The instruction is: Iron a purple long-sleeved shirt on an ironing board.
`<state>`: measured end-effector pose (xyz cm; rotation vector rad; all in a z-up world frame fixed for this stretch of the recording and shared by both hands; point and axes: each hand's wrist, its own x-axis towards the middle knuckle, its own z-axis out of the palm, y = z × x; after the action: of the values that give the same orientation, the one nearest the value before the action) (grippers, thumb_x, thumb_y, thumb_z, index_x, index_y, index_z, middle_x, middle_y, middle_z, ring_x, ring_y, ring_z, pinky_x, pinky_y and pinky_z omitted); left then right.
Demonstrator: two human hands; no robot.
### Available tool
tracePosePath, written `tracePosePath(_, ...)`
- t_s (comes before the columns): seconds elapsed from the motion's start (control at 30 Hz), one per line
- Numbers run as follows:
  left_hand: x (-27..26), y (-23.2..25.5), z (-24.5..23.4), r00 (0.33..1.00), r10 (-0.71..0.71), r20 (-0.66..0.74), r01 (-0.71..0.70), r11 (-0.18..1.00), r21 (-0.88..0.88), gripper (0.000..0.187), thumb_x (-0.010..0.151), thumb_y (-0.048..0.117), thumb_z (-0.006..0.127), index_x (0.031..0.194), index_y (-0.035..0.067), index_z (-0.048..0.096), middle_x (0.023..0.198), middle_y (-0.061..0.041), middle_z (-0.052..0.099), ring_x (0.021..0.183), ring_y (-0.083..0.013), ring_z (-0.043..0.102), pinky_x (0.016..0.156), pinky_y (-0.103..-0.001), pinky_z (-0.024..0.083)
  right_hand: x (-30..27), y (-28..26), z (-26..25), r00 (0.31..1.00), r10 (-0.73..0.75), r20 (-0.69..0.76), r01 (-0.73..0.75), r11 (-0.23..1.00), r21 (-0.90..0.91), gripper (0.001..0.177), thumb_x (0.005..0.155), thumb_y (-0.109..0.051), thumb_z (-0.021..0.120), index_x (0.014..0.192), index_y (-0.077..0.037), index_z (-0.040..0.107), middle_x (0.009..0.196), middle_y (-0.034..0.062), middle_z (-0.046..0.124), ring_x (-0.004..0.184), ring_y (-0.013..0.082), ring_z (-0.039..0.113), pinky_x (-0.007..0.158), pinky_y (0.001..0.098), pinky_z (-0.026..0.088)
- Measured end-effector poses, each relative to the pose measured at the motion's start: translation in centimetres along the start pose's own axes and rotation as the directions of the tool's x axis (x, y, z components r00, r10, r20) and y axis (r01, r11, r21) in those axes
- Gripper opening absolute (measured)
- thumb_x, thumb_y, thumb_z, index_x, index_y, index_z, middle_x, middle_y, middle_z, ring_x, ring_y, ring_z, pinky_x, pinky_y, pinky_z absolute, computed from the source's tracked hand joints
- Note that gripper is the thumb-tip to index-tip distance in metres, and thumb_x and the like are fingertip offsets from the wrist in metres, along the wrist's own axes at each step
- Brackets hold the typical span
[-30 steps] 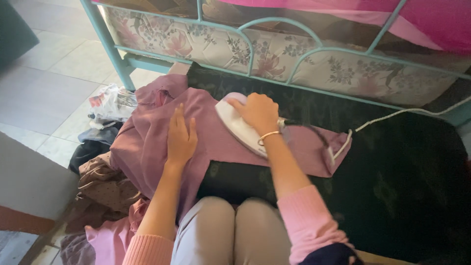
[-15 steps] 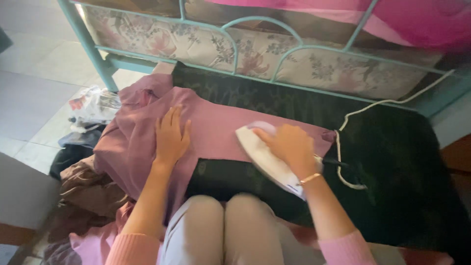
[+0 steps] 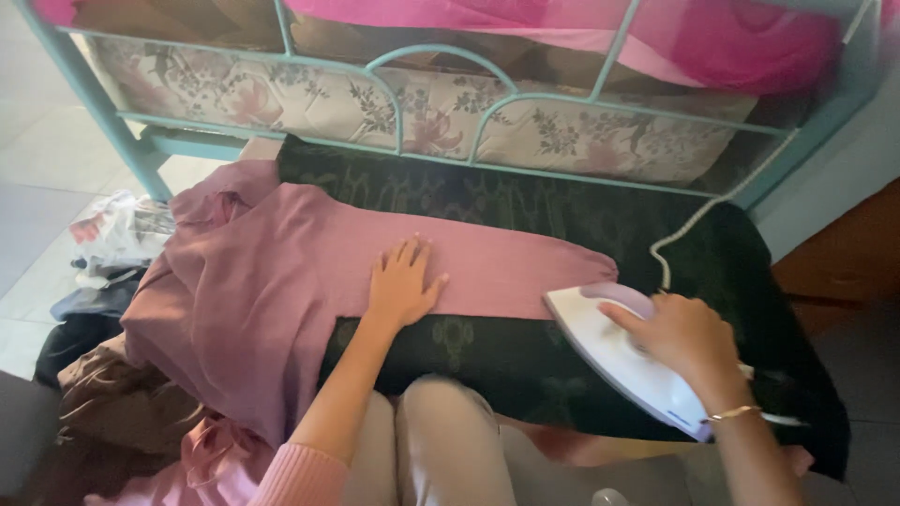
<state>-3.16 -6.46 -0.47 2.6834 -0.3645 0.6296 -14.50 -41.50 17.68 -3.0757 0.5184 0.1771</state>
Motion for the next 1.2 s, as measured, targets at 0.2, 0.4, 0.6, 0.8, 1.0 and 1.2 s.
tracePosePath(0.2,0.3,0.5,-0.2,0.982,-0.042,0.186,0.030,0.997,0.066,0.082,0.093,0.064,0.046,0.157,0.014,0.034,0.166,-0.013,0.025,0.153,-0.0317,0.020,0.119,-0.061,0.013,2.7,6.6,1.3,0.982,0.140,0.125,-0.136,0.990,-0.042,0.075,0.083,-0.079,0.056,0.092,-0.010,0.085,0.065,0.0121,0.077,0.058,0.0234,0.076,0.056,0.0364,0.056)
tracePosePath(0.4,0.2,0.4,-0.1,0.979,-0.046,0.200,0.035,0.998,0.060,0.081,0.094,0.064,0.045,0.157,0.015,0.033,0.166,-0.012,0.025,0.154,-0.0314,0.018,0.120,-0.061,0.011,6.9,12.3,3.4,0.967,0.254,-0.006,-0.252,0.952,-0.174,0.072,0.097,-0.075,0.048,0.096,-0.008,0.076,0.069,0.0122,0.076,0.054,0.0216,0.078,0.049,0.0305,0.056)
tracePosePath(0.6,0.0,0.8,-0.3,0.990,-0.038,0.139,0.028,0.997,0.070,0.080,0.093,0.063,0.048,0.155,0.013,0.039,0.164,-0.013,0.030,0.152,-0.0323,0.022,0.119,-0.061,0.015,6.2,11.7,5.8,0.920,-0.106,-0.377,-0.087,0.883,-0.461,0.057,0.098,-0.062,0.054,0.123,-0.013,0.069,0.090,0.0117,0.077,0.073,0.0216,0.077,0.058,0.0337,0.059)
tracePosePath(0.8,-2.2,-0.5,-1.3,0.992,0.040,0.120,-0.044,0.998,0.033,0.073,0.094,0.056,0.052,0.153,0.013,0.044,0.162,-0.008,0.038,0.150,-0.0292,0.031,0.118,-0.060,0.024,4.3,7.0,8.1,0.965,-0.120,-0.233,0.035,0.941,-0.338,0.056,0.104,-0.058,0.049,0.116,-0.006,0.065,0.108,0.0174,0.071,0.093,0.0284,0.075,0.073,0.0402,0.063)
tracePosePath(1.0,-6.0,-4.2,-9.1,0.984,0.158,0.084,-0.163,0.985,0.054,0.068,0.090,0.057,0.061,0.141,0.013,0.056,0.149,-0.010,0.052,0.137,-0.0321,0.047,0.110,-0.052,0.035,6.9,9.5,12.9,0.724,-0.264,-0.637,0.212,0.964,-0.158,0.050,0.096,-0.041,0.066,0.120,0.003,0.061,0.114,0.0239,0.063,0.109,0.0393,0.064,0.088,0.0470,0.056)
tracePosePath(1.2,-9.1,-6.9,-13.3,0.998,0.031,-0.060,-0.022,0.989,0.145,0.038,0.086,0.047,0.070,0.105,0.014,0.073,0.107,-0.005,0.069,0.104,-0.0294,0.066,0.089,-0.044,0.053,2.8,-3.9,8.6,0.713,-0.337,-0.615,0.494,0.864,0.099,0.027,0.092,-0.017,0.068,0.114,-0.002,0.065,0.107,0.0163,0.063,0.105,0.0307,0.061,0.096,0.0465,0.048)
